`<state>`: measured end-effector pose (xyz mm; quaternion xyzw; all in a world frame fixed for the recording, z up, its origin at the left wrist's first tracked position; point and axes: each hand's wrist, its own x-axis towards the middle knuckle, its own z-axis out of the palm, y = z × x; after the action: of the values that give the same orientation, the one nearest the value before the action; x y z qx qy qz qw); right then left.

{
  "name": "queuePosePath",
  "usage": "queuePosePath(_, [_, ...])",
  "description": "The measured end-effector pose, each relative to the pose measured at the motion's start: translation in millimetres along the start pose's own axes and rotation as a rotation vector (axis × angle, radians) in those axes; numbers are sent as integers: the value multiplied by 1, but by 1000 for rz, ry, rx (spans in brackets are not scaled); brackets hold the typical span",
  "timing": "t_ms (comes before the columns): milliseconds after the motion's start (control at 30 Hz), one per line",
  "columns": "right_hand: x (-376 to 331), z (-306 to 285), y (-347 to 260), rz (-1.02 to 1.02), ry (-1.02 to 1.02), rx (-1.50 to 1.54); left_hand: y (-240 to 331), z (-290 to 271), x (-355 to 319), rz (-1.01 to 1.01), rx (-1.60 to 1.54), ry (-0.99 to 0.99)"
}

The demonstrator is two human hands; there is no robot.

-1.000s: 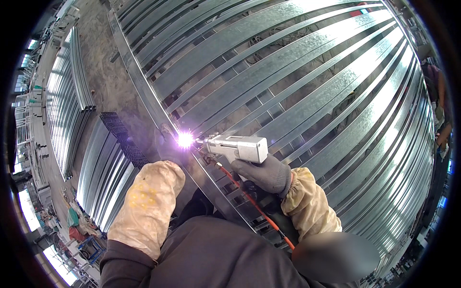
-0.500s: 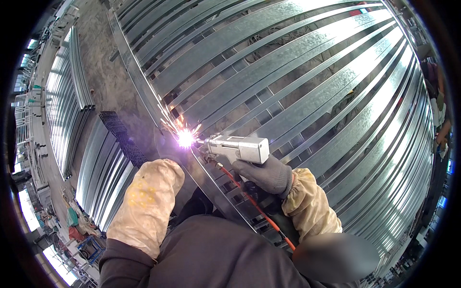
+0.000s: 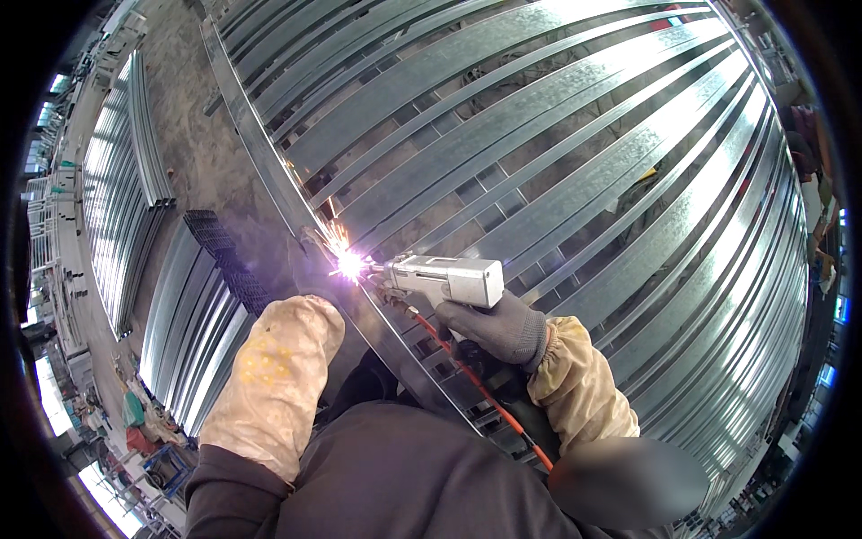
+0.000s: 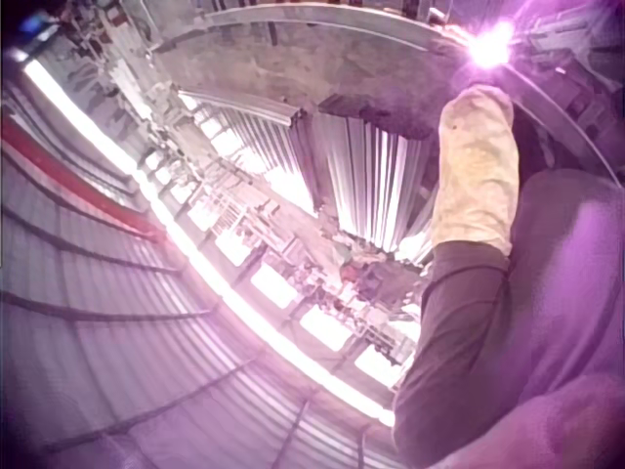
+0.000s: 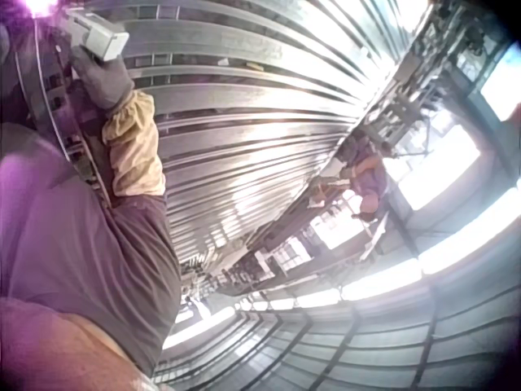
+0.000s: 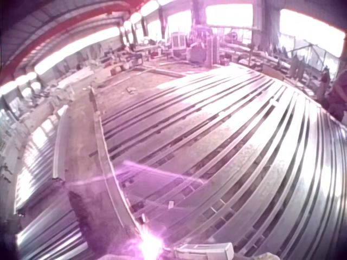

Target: The person welds metal frame components using a handheld welding gun. They position the tool along seams of stacked metal beams and produce continuous welds with visible sparks. The person repositions the frame and continues welding along different seams.

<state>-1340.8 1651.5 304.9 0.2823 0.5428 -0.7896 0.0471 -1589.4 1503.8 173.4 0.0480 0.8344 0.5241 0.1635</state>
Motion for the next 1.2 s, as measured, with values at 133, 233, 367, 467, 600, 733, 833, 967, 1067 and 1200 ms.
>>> queuePosePath(133, [-2,5,-10,-10,-60,44,1,-6,2,79,138,74])
queuePosePath(233, [-6,9,-4,-31,-11,29,3,-5,1,19,71,64])
queuePosePath(367, [-23,24,-28,35,128,128,-3,-6,3,83,91,84])
queuePosePath(467, [-39,25,-43,122,295,129,-1,-2,3,130,4,85])
queuePosePath(600, [-53,35,-71,261,383,164,-16,0,4,170,-152,71])
queuePosePath(733, [-45,39,-72,182,391,147,-23,-19,-8,177,-1,3])
queuePosePath(833, [-34,37,-65,148,323,218,1,-47,-43,422,117,22])
queuePosePath(967, [-2,34,-56,98,120,252,4,-62,-103,205,-188,-342])
queuePosePath(1067, [17,26,-28,-50,127,189,41,-45,-127,-160,-408,-621])
queuePosePath(1200, [31,22,-28,-64,96,40,51,-35,-113,-381,-463,-654])
